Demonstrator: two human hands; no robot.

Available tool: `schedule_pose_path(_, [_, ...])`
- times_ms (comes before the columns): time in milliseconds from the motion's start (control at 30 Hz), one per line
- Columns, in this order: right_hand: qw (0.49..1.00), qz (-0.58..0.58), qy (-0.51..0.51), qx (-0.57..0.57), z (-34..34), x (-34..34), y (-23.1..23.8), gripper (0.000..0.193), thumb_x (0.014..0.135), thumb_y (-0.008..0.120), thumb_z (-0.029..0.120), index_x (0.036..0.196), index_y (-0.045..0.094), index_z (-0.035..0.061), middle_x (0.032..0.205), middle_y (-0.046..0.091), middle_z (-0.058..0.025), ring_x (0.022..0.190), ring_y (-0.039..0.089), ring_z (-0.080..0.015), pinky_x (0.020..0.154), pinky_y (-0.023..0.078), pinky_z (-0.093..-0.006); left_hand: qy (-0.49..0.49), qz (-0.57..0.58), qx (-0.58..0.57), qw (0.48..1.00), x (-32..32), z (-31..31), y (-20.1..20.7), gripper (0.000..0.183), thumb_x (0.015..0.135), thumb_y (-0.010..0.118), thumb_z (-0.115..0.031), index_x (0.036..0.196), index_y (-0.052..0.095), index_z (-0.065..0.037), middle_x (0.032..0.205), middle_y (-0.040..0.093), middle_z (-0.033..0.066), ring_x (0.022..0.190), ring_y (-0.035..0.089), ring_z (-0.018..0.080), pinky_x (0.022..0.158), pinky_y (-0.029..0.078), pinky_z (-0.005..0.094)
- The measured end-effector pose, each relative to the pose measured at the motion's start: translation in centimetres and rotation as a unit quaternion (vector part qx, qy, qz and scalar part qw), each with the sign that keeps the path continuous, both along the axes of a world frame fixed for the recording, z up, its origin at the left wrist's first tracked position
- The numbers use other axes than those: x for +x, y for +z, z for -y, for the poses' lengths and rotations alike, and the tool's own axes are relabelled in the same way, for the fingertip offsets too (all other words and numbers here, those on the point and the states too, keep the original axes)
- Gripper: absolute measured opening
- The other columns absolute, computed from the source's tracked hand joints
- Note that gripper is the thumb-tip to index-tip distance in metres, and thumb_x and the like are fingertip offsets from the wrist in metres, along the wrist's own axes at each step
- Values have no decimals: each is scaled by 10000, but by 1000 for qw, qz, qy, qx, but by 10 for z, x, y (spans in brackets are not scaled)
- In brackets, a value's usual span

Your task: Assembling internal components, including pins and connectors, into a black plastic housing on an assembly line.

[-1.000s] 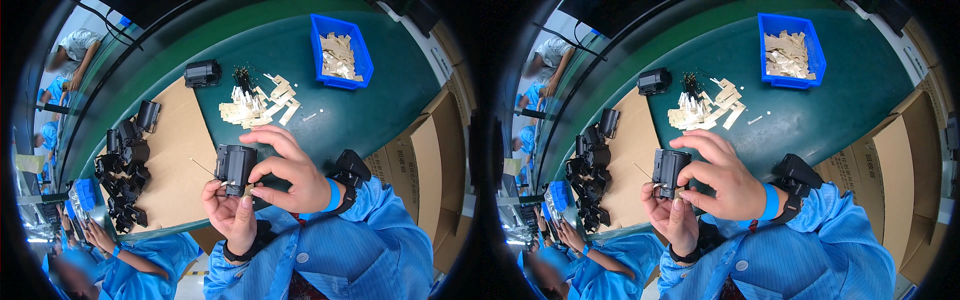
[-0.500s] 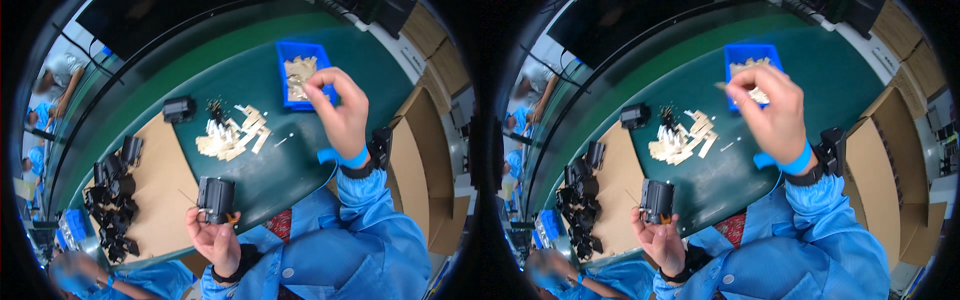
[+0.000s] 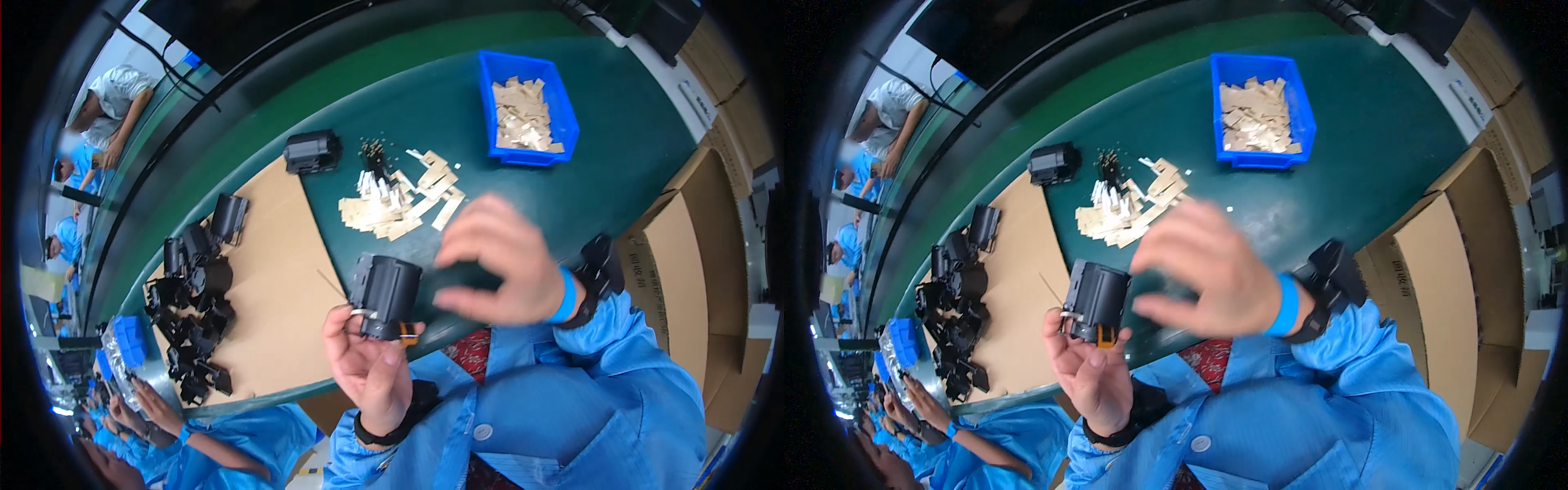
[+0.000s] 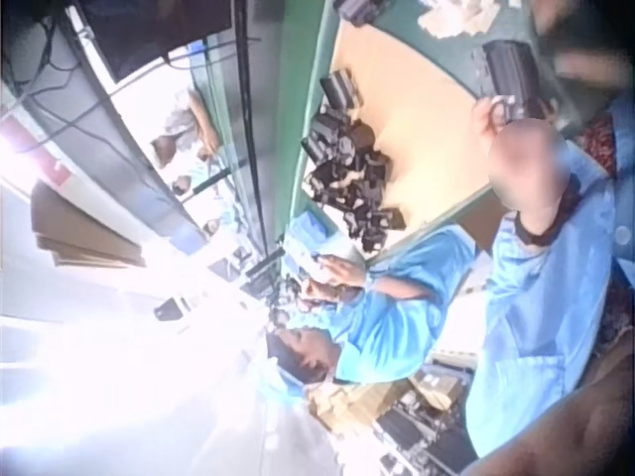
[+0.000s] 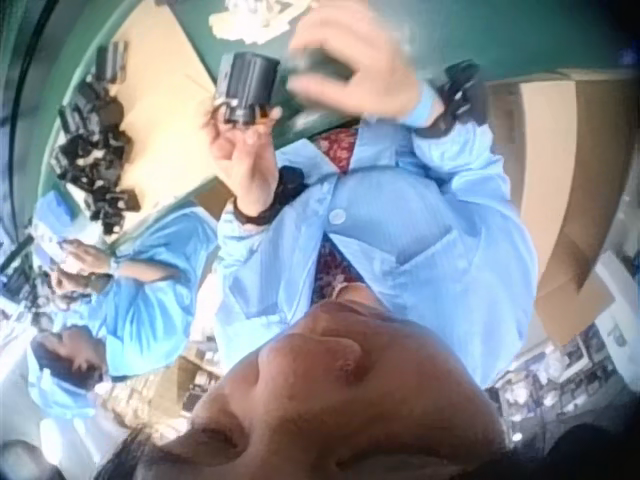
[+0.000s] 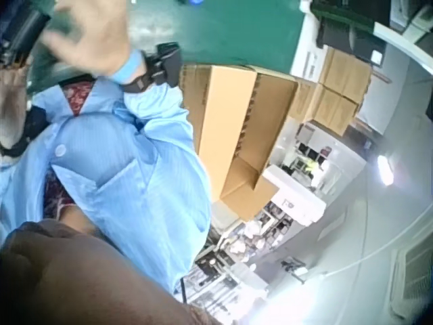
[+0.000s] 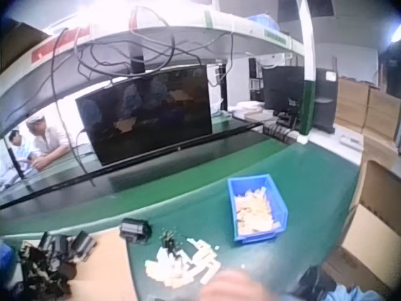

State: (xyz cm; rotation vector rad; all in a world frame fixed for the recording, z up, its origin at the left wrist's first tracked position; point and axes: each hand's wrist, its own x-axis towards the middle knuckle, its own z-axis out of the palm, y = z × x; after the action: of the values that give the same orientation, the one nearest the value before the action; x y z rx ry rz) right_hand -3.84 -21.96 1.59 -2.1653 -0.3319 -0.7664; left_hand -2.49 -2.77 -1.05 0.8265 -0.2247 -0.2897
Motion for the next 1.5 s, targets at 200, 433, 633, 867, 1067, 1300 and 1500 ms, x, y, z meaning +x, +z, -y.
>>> schedule_pose_path(200, [996, 4, 26, 88, -43, -2, -14, 273, 594, 737, 131, 804, 571, 80, 821, 541, -55, 765, 500, -240, 681, 374, -336, 16, 9, 22, 1000, 0, -2, -8, 609, 746, 599, 5, 1273, 297, -41, 1133, 478, 115, 1035, 525, 236, 819, 507, 364])
schedule_pose_path(433, [994, -33, 29, 101, -41, -1, -13, 145, 692, 706, 92, 752, 576, 73, 733, 557, -40, 670, 496, -210, 628, 369, -312, 35, -5, 74, 997, 0, -3, -8, 587, 755, 635, -4, 1233, 302, -67, 1121, 476, 136, 1013, 531, 213, 817, 495, 336])
schedule_pose_path(633, [993, -40, 0, 108, -44, 0, -12, 137, 667, 674, 82, 700, 541, 86, 700, 481, -44, 656, 454, -230, 626, 333, -336, 31, -22, 60, 997, 1, 1, -4, 600, 755, 637, -8, 1236, 284, -73, 1099, 482, 140, 984, 542, 210, 807, 500, 325])
schedule_pose_path(867, [994, -33, 2, 108, -44, 0, -12, 137, 661, 668, 66, 700, 538, 76, 699, 477, -57, 649, 462, -239, 617, 341, -342, 18, -25, 46, 998, 0, 0, -3, 607, 756, 630, -2, 1241, 275, -80, 1102, 482, 145, 989, 540, 208, 803, 504, 328])
schedule_pose_path(1067, [995, -13, -3, 101, -44, 2, -14, 156, 653, 713, 63, 705, 565, 66, 684, 509, -49, 614, 486, -208, 612, 353, -319, 17, -33, 41, 998, -1, 1, -4, 602, 761, 614, 13, 1246, 272, -92, 1112, 483, 151, 994, 538, 208, 796, 503, 322])
schedule_pose_path(1300, [999, 0, -20, 26, -41, 2, -10, 174, 660, 709, 119, 738, 567, 55, 728, 514, -72, 654, 500, -238, 627, 365, -333, 24, -30, 29, 999, -2, 1, -4, 603, 763, 599, 34, 1255, 271, -86, 1135, 475, 158, 1015, 536, 219, 822, 501, 336])
schedule_pose_path(1500, [997, -17, -71, 14, -31, 11, -17, 509, 661, 711, 293, 1040, 516, 14, 987, 490, -144, 909, 488, -326, 788, 384, -398, 35, -10, 48, 998, 0, -1, -9, 680, 755, 622, 31, 1301, 231, -71, 1170, 460, 166, 1021, 547, 242, 857, 497, 378])
